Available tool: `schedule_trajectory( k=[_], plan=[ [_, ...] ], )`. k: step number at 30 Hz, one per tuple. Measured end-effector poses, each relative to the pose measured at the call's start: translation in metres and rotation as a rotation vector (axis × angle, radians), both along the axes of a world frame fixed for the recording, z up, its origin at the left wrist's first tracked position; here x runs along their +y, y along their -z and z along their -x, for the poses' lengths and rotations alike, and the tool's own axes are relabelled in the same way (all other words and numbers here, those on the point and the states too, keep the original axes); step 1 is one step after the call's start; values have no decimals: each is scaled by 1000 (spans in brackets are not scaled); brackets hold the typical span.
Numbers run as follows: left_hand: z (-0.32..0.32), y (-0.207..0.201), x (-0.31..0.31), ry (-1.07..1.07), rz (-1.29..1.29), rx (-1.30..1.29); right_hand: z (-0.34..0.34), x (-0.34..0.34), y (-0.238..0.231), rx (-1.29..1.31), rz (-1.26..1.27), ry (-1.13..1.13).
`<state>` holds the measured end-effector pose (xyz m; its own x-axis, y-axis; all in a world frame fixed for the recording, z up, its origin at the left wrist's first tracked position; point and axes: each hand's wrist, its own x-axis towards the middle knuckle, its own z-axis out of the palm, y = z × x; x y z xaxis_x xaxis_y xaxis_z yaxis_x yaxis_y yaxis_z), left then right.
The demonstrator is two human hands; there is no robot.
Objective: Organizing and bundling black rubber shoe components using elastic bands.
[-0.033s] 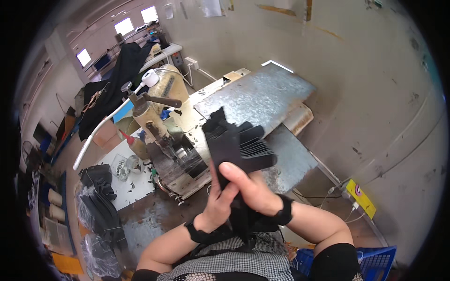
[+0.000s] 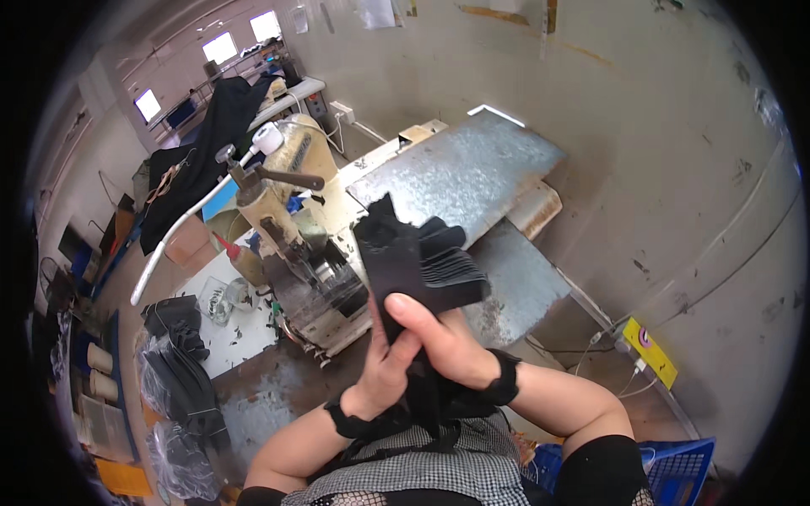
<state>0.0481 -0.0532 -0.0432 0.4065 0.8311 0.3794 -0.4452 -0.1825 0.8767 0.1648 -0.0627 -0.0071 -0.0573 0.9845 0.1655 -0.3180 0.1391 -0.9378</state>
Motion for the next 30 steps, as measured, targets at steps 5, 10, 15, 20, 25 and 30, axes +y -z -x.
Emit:
schedule_trajectory(
  k=[5, 10, 15, 20, 25, 30],
  plan=[
    [70, -7, -13, -126, 122, 129, 17, 1, 10, -86, -39, -337],
    [156, 12, -27, -216, 294, 249, 3, 26, 72, -828, 36, -215],
    [188, 23, -43, -205, 428, 221, 21, 22, 127, -1247, -171, -210],
    [184, 31, -46, -127, 470, 209, 32, 25, 145, -1327, -151, -294],
    [172, 12, -47, 64, 511, 156, 48, 17, 113, -532, -64, -363],
    [168, 10, -40, 194, 468, 84, 54, 5, 51, 174, 409, -394]
  ],
)
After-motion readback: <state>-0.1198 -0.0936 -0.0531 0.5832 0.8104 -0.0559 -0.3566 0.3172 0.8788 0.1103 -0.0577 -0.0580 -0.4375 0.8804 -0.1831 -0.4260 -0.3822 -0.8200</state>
